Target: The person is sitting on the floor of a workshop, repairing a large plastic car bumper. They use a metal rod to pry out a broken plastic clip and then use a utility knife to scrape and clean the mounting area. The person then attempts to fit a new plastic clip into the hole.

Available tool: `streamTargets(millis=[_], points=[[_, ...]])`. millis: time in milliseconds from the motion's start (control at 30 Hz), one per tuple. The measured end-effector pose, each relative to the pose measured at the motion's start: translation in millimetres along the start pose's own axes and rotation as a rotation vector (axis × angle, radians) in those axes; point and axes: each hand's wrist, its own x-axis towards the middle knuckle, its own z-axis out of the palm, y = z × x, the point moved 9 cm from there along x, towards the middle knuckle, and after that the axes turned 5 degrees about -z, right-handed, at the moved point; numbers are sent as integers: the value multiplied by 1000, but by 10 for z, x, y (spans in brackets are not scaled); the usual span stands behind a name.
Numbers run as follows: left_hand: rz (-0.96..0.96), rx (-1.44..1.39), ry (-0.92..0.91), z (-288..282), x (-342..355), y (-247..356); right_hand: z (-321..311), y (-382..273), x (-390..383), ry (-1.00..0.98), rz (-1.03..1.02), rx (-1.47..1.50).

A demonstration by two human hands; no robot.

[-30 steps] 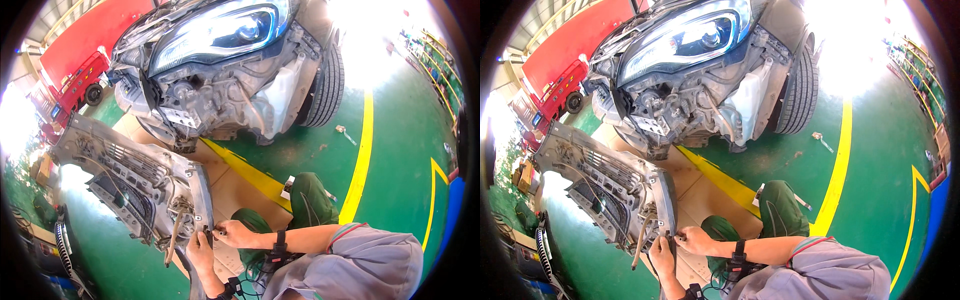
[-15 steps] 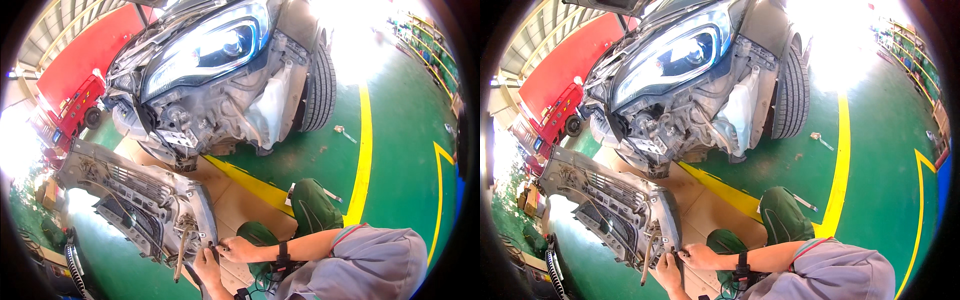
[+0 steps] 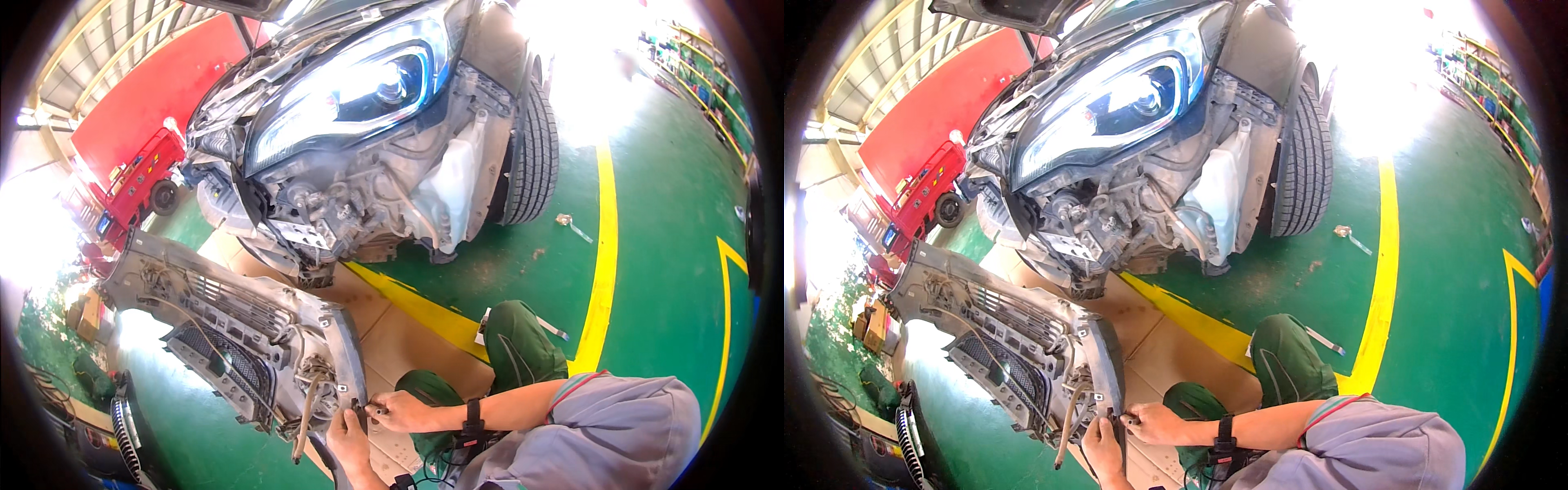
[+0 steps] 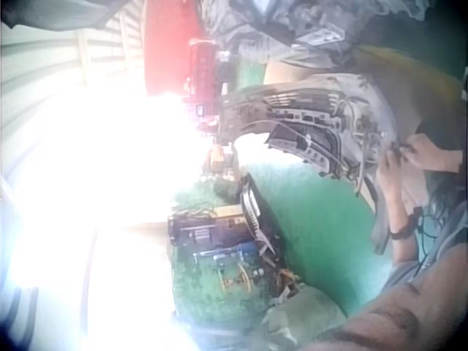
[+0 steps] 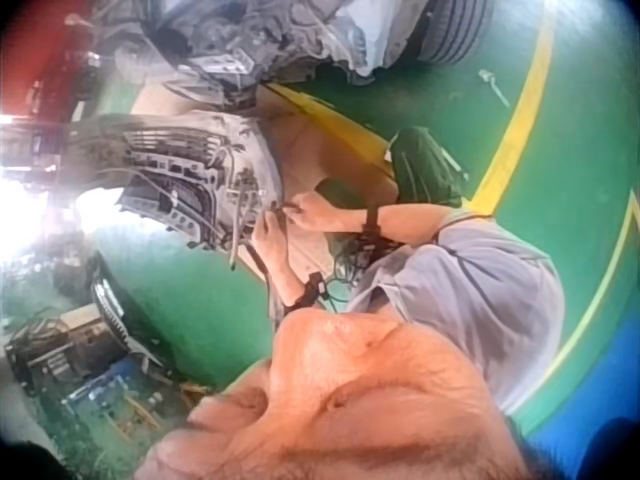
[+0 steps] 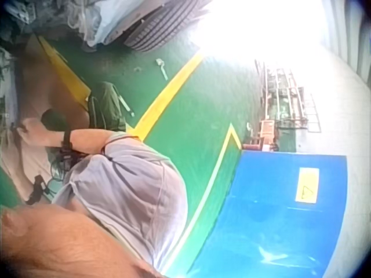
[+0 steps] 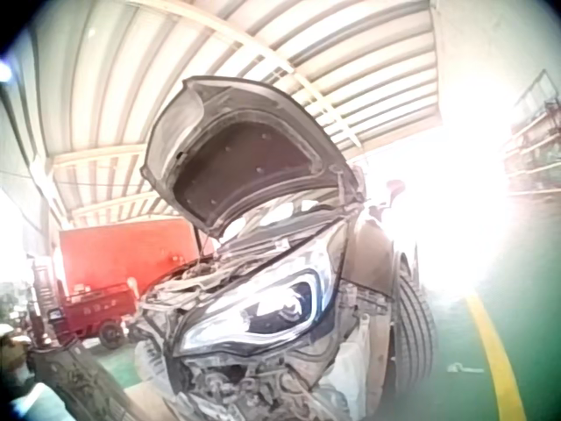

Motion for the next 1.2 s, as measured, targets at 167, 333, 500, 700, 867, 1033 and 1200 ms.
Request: streamTargets(millis=[167, 333, 500, 700, 867, 1033, 1200], points=[[-30, 55, -13, -30, -8, 41, -84, -80, 11, 25, 1, 17], [12, 23, -8, -26, -11, 89, -137, -122, 21, 18, -27, 84], [50, 105, -134, 61, -52, 249, -105, -57, 13, 14, -2, 85], [-33, 51, -80, 13, -50, 258, -24, -2, 16, 34, -32, 55], [115, 290, -38, -8, -75, 247, -102, -50, 14, 47, -26, 173], [203, 426, -81, 25, -57, 201, -12, 5, 31, 32, -5, 130], [-27, 241, -102, -15, -58, 188, -32, -10, 23, 65, -46, 138]])
